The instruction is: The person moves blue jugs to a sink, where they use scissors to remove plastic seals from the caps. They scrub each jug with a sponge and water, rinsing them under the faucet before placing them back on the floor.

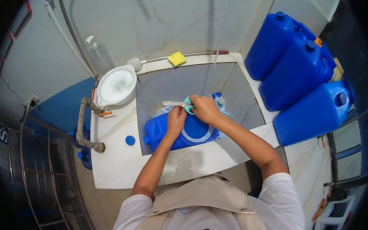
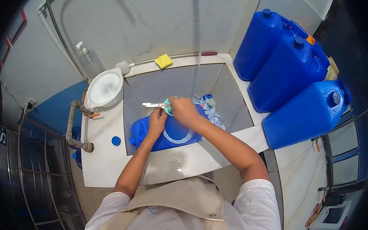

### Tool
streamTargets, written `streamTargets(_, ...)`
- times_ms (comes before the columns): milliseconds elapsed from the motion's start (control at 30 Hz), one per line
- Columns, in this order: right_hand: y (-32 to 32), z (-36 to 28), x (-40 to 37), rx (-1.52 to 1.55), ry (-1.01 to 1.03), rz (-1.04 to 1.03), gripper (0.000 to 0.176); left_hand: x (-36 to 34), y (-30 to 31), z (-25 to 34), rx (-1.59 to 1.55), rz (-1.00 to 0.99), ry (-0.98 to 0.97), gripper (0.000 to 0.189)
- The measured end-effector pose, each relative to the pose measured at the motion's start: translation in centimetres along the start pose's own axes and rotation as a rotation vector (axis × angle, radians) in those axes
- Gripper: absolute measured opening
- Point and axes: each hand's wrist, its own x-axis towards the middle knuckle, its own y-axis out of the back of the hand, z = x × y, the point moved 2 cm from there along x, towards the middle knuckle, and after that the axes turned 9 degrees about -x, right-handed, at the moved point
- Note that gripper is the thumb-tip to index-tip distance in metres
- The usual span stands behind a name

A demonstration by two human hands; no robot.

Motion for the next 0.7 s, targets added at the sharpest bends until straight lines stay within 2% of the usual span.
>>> streamTargets(33, -0.1, 0.3, 0.3, 0.032, -0.048, 0.012, 0.020, 0.0, 0.1, -0.1, -0.162, -0.036, 0.115, 0.017)
streamTargets(167, -0.7, 0.6, 0.9, -0.017, -0.118, -0.015, 0.019, -0.7, 0.3, -1.0, -0.143, -0.007, 0.226, 0.017)
streamTargets(267, -1.2, 0.7, 1.5, -0.051, -0.166, -0.078, 0.018, -1.1, 0.3, -2.3, -0.051, 0.096, 0.219, 0.017)
streamTargets(333, -1.3, 1.1, 1.5, -0.084, -0.259, -0.074, 0.017, -1.1, 1.1, -3.7, 0.126, 0.235, 0.192, 0.016)
streamTargets(367, -1.2, 1.6, 1.3, -0.078, -0.287, -0.016, 0.019, -0.9, 1.7, -4.5, 0.113, 0.215, 0.369, 0.017)
streamTargets(400, -1.2, 2.0, 0.8, -0.076, -0.286, -0.015, 0.019, -1.2, 1.6, -4.8, 0.116, 0.216, 0.368, 0.017)
streamTargets(567, -0.8, 7.2, -4.7, 0.027, -0.514, 0.071, 0.026, -2.3, 1.6, -1.2, 0.238, 0.269, 0.131, 0.014)
streamTargets(633, 0.1, 7.6, -8.6, 0.086, -0.605, 0.196, 0.028, -4.6, 3.0, 1.0, 0.306, 0.227, 0.001, 0.012)
streamTargets(700, 0.6, 7.7, -11.8, 0.157, -0.626, 0.225, 0.029, -8.0, 3.9, 3.3, 0.389, 0.182, -0.100, 0.010)
